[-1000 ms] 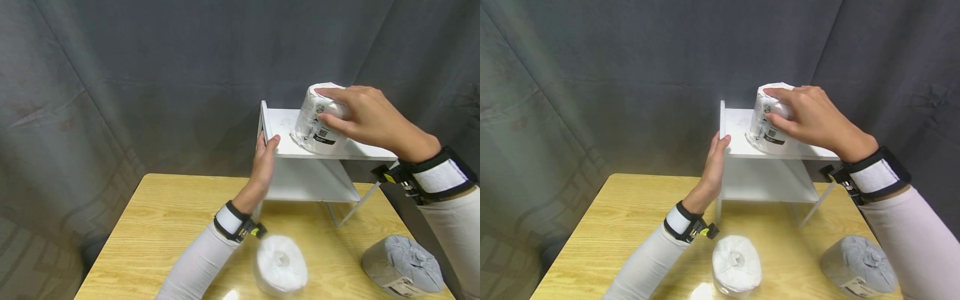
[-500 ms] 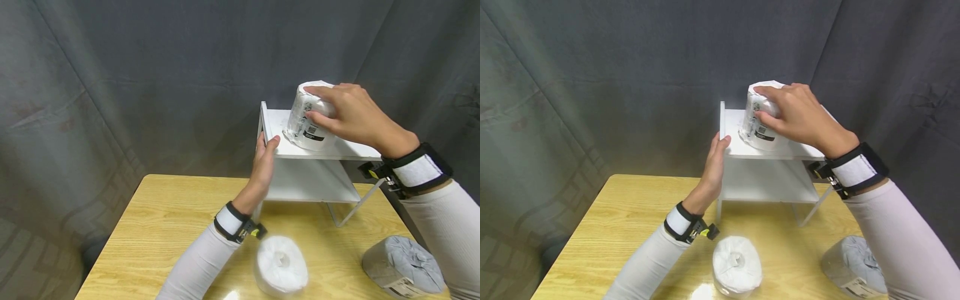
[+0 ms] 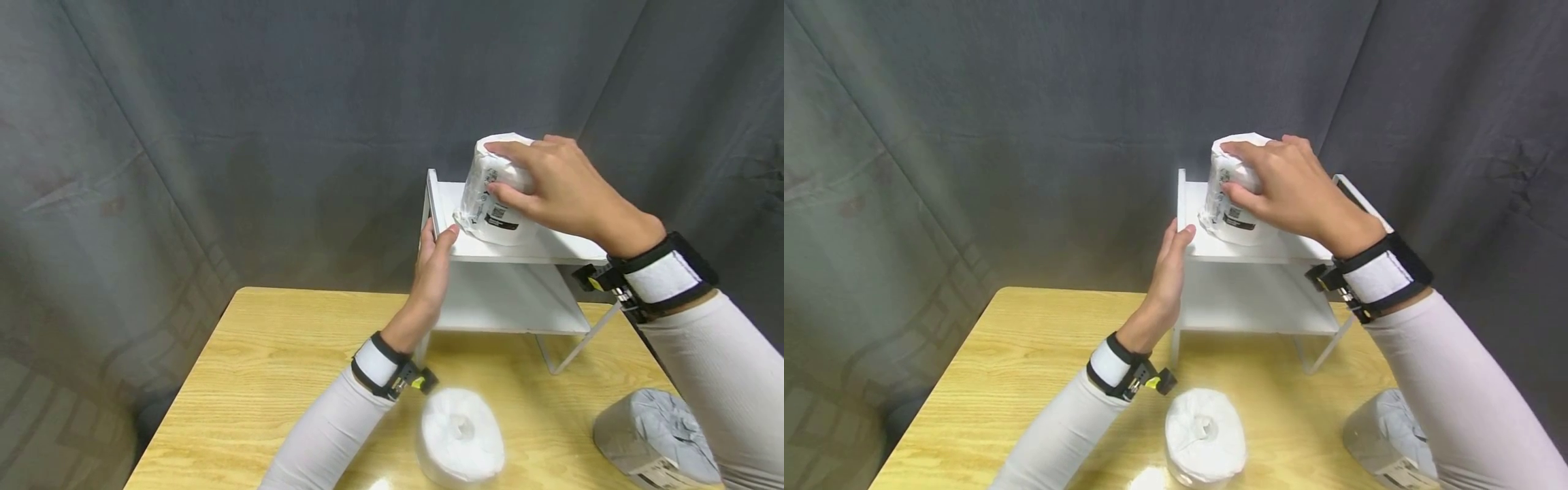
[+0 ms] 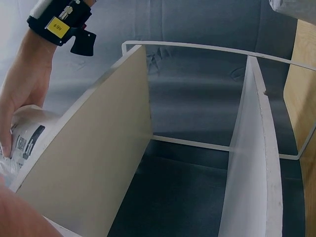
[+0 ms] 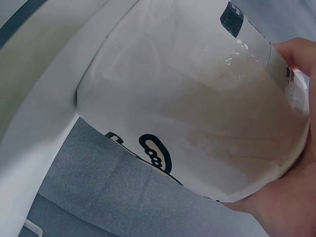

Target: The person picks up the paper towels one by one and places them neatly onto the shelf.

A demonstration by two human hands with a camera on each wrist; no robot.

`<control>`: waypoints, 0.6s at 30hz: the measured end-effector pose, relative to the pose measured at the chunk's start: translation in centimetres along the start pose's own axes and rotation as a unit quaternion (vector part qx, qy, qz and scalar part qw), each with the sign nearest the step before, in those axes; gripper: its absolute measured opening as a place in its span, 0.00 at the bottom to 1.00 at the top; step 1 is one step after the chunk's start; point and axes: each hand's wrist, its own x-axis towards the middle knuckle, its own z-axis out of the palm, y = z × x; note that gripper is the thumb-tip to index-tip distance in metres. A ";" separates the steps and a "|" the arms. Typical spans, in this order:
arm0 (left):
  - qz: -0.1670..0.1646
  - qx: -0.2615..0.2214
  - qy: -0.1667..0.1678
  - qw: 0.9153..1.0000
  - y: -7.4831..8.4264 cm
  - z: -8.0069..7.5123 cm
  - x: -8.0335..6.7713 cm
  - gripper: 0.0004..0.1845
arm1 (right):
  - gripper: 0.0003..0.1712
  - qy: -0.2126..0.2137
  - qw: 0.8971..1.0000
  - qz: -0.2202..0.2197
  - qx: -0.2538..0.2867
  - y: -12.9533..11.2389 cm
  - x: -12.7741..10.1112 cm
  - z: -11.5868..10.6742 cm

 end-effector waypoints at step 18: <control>0.000 -0.002 -0.005 1.000 0.1 0.0 -0.1 0.41 | 0.31 -0.012 0.999 0.035 -0.001 -1.0 1.1 0.9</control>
